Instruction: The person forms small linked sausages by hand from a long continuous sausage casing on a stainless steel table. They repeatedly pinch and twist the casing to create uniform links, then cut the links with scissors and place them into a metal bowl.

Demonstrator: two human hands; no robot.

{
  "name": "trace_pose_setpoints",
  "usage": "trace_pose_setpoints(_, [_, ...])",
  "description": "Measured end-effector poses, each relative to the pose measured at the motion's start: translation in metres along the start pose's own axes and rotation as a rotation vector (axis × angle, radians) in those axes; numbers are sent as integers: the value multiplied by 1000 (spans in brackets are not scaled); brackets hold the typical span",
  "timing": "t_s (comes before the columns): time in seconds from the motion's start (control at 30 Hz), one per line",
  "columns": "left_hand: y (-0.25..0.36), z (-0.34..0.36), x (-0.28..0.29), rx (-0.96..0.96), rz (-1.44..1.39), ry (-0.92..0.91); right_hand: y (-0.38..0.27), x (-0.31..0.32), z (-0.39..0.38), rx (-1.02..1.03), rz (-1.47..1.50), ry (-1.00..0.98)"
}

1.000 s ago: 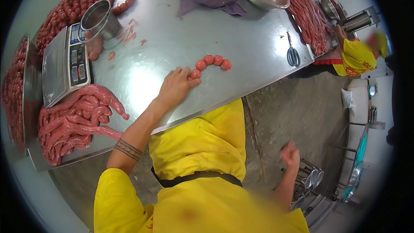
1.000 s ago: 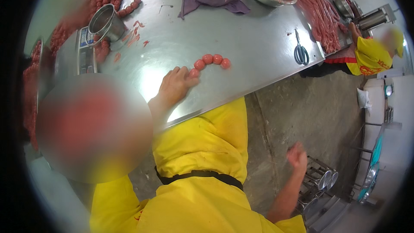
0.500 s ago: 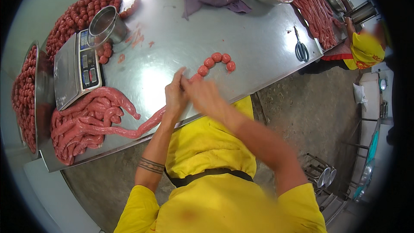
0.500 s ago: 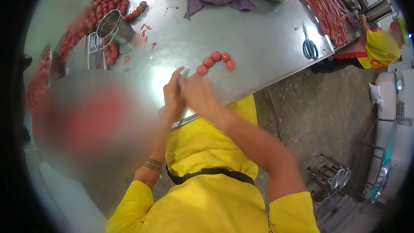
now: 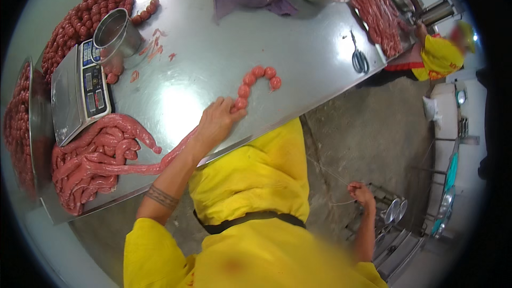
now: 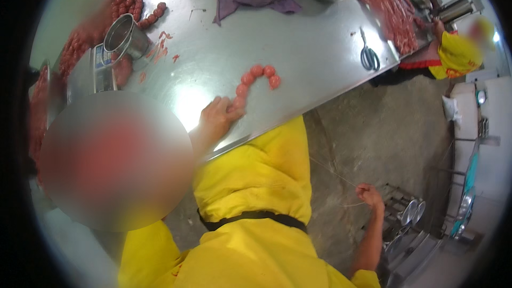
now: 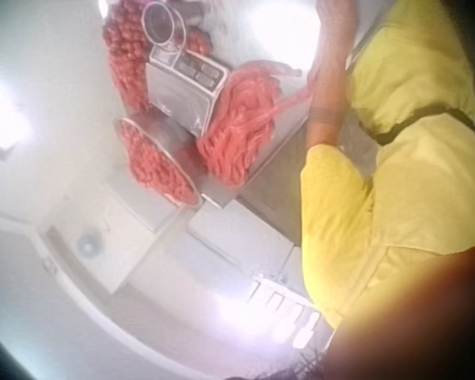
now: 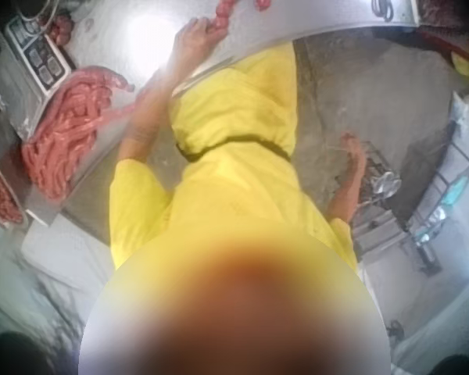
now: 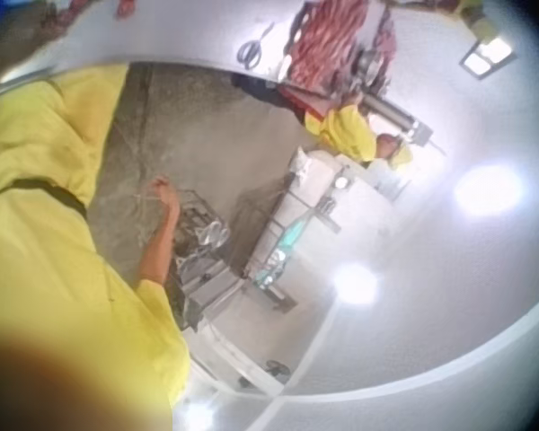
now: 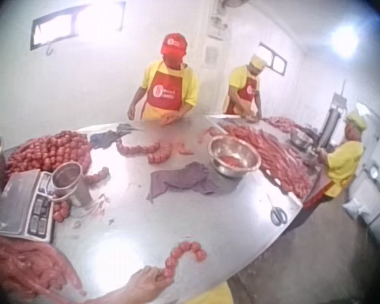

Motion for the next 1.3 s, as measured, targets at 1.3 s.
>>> trace_pose_setpoints(1.3, [-37, 67, -52, 288, -28, -119, -448, -29, 161, 624, -612, 529])
Point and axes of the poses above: each hand's wrist, its own z-axis towards the middle knuckle, its own x-axis out of the back of the hand, y = z × x, the point moved 8 cm from there along z, towards the middle knuckle
